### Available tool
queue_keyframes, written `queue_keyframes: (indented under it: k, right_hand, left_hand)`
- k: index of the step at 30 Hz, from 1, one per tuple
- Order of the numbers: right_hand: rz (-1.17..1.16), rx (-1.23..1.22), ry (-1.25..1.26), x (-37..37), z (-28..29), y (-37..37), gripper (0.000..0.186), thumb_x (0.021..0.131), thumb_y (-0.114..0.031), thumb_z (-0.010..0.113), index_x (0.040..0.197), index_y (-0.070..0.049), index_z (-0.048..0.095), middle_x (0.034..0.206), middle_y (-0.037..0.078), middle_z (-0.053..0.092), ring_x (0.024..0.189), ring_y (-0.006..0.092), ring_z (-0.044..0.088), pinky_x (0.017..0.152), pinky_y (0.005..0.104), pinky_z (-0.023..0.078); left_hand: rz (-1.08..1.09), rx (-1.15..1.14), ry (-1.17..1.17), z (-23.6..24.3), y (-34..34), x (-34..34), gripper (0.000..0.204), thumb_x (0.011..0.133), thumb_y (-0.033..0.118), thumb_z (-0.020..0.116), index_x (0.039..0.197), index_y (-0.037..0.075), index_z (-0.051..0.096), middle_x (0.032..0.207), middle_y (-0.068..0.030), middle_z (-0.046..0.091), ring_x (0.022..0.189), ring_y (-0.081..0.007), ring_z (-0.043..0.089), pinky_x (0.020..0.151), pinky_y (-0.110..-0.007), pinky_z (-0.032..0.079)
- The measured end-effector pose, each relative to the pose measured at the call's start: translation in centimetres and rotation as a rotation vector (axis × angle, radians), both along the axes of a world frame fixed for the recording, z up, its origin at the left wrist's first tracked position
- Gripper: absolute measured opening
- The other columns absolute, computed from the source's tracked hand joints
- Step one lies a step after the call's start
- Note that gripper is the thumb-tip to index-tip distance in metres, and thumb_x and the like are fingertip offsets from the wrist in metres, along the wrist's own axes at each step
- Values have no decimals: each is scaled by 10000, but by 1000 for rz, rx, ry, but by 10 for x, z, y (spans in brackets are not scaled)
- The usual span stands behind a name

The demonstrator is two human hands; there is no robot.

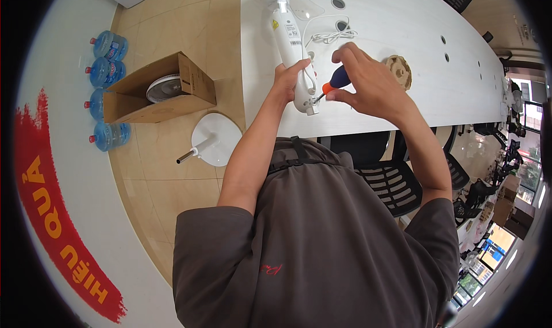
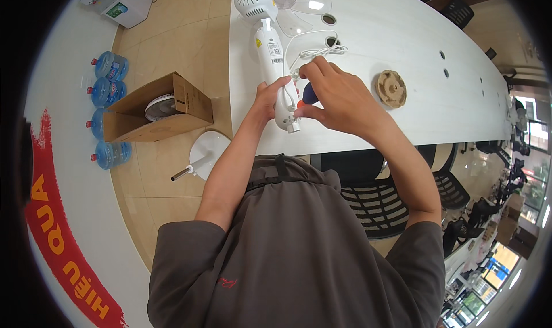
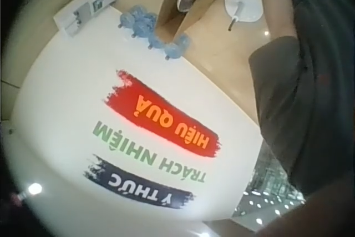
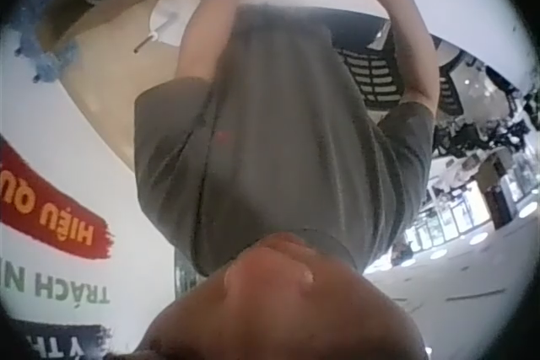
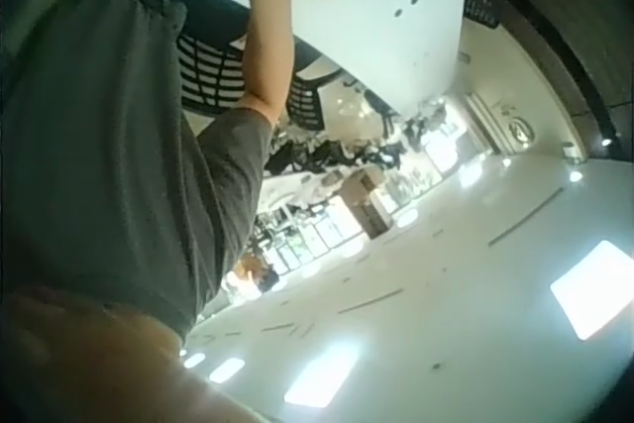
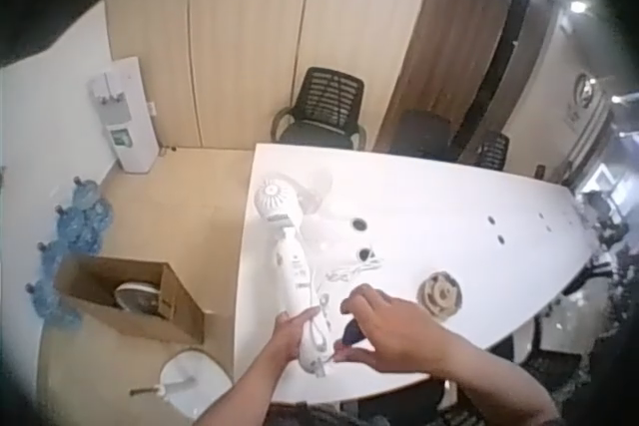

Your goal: Repairing or assembling a white electric fan using a screwdriver on an office desk.

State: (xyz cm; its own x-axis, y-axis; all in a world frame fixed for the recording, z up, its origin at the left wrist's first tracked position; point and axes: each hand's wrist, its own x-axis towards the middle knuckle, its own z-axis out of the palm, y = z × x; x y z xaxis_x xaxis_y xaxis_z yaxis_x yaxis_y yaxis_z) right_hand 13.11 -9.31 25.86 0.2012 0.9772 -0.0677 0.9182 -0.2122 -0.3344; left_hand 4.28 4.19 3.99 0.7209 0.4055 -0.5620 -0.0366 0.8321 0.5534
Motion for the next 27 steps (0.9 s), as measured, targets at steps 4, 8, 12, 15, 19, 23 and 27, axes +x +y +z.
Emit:
queue_keyframes:
  k: [4,8,12,15,19,23,27]
  right_hand:
    - [115,35,237,7,1,-1,438,840,-212,802,1109,-46,499,1011,124,653,878,297,681,707,402,507]
    - [109,-74,133,3,3,0,427,831,-229,812,1060,-42,504,899,120,659,794,319,679,658,413,496]
    - [24,-243,-75,0,4,2,443,803,-219,831,1059,-42,515,915,121,678,765,302,691,661,422,514]
    - [-21,-178,-87,0,0,0,455,815,-261,827,1056,-37,513,883,117,658,788,329,675,664,416,501]
    - [62,96,167,0,2,-3,420,801,-219,832,1071,-40,565,935,113,676,853,284,686,715,410,533]
    - [145,-24,216,6,-1,-5,408,817,-230,813,1090,-45,573,955,113,683,849,291,691,691,405,528]
    - [45,-229,1,-3,11,4,413,849,-305,788,1080,-39,573,961,110,688,818,302,695,651,403,520]
  left_hand:
    - [1,1,-9,1,-1,-1,321,870,73,737,1131,-65,612,870,-149,673,717,-270,707,584,-412,607]
    - [23,5,39,2,-2,0,314,870,69,736,1128,-66,616,872,-150,677,715,-270,708,580,-412,606]
    - [-18,-1,42,1,-1,0,322,871,69,734,1136,-68,615,876,-153,680,713,-270,709,579,-412,607]
    - [-23,7,29,0,0,-1,325,871,71,734,1138,-69,614,874,-155,680,716,-271,710,585,-412,610]
    - [-24,13,-9,-3,1,-1,332,871,77,737,1141,-71,613,875,-157,681,720,-275,713,588,-417,612]
    - [17,4,69,9,-1,1,337,869,79,740,1142,-73,612,874,-158,680,717,-277,713,581,-416,611]
    - [-20,3,53,1,0,0,325,867,79,741,1126,-75,619,873,-159,680,713,-277,712,579,-416,611]
